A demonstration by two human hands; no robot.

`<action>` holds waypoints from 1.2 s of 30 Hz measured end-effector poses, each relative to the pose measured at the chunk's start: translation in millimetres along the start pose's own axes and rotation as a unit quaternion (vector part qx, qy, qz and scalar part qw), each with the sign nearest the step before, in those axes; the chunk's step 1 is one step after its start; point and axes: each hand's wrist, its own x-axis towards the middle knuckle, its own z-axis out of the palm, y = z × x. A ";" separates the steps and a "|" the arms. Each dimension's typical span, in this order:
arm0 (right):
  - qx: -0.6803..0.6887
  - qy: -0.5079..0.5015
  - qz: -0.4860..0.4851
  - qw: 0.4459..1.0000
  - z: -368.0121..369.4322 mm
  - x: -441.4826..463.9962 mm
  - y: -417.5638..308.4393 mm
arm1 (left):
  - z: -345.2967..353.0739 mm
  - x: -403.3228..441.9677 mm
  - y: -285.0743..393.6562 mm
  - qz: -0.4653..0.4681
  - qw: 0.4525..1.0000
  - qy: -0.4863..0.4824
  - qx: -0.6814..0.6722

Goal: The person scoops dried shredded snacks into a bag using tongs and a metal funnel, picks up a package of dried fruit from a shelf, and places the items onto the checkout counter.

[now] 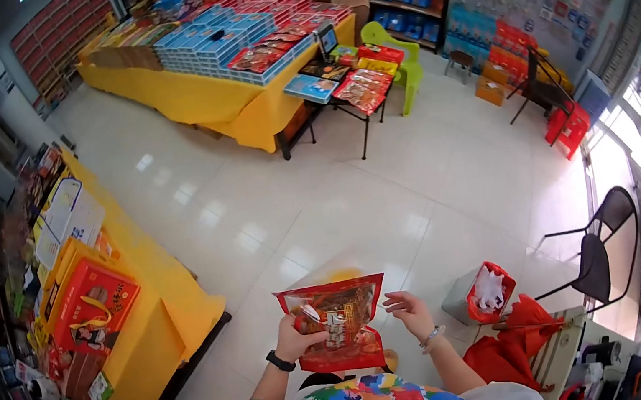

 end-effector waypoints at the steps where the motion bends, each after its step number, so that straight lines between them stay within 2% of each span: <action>1: 0.012 -0.019 0.011 1.000 16.0 15.9 -0.8 | -14.7 1.1 -3.5 -0.016 0.999 0.030 -0.032; 4: 0.007 -0.098 0.057 0.994 71.6 60.3 4.7 | -65.2 1.8 -3.9 -0.006 0.985 0.118 -0.123; 6: -0.012 -0.146 0.085 0.985 111.8 95.2 6.3 | -111.8 12.0 -17.5 -0.033 0.988 0.145 -0.034; 7: -0.047 -0.122 0.066 0.989 135.5 110.7 2.0 | -133.8 15.3 -15.4 -0.033 0.983 0.175 -0.036; 8: -0.079 -0.091 0.041 0.992 161.0 130.3 -0.5 | -159.5 24.0 -10.2 0.006 0.986 0.156 -0.056; 9: -0.044 -0.112 0.030 0.992 188.7 152.0 -1.0 | -188.1 36.1 -5.0 0.046 0.988 0.130 -0.074; 10: -0.047 -0.127 0.027 0.990 215.3 174.5 -3.0 | -215.0 47.7 -2.4 0.049 0.985 0.145 -0.074; 13: -0.018 -0.164 -0.005 0.986 301.6 215.5 -49.2 | -286.3 57.1 16.3 -0.040 0.978 0.141 -0.149; 15: -0.012 -0.309 -0.055 0.949 345.8 266.9 -52.0 | -333.0 67.6 19.1 -0.059 0.974 0.135 -0.170; 16: -0.012 -0.318 -0.053 0.947 364.3 287.4 -56.7 | -355.7 74.4 17.7 -0.076 0.972 0.119 -0.187; 18: 0.008 -0.380 -0.019 0.925 404.8 325.7 -76.1 | -395.4 88.0 20.9 -0.053 0.972 0.130 -0.191; 20: 0.012 -0.396 0.000 0.918 445.5 368.0 -85.1 | -434.0 107.4 22.9 -0.017 0.969 0.162 -0.183; 22: -0.055 -0.426 -0.075 0.900 483.0 416.5 -82.0 | -474.6 134.0 16.6 -0.016 0.974 0.171 -0.148; 24: -0.046 -0.438 -0.065 0.896 521.4 466.6 -81.2 | -514.0 165.5 16.9 -0.015 0.965 0.188 -0.180; 26: -0.106 -0.464 -0.120 0.872 561.0 522.0 -89.3 | -556.2 203.0 14.8 0.004 0.965 0.207 -0.164; 28: -0.079 -0.470 -0.146 0.867 600.2 582.9 -96.8 | -598.9 248.7 18.4 0.049 0.944 0.255 -0.203; 29: -0.123 -0.453 -0.097 0.878 619.4 611.8 -103.8 | -624.3 271.8 20.0 0.052 0.944 0.265 -0.189; 31: -0.039 -0.445 -0.011 0.894 663.4 663.8 -118.9 | -675.2 309.8 26.8 0.028 0.934 0.292 -0.202; 32: -0.042 -0.456 -0.006 0.889 684.9 689.7 -128.3 | -697.6 324.1 34.6 -0.001 0.927 0.308 -0.216; 35: -0.052 -0.500 -0.012 0.864 759.6 757.2 -169.7 | -767.8 354.3 77.3 -0.007 0.912 0.366 -0.186; 36: -0.020 -0.531 0.024 0.847 806.2 790.1 -177.6 | -796.4 362.5 84.8 -0.009 0.895 0.410 -0.175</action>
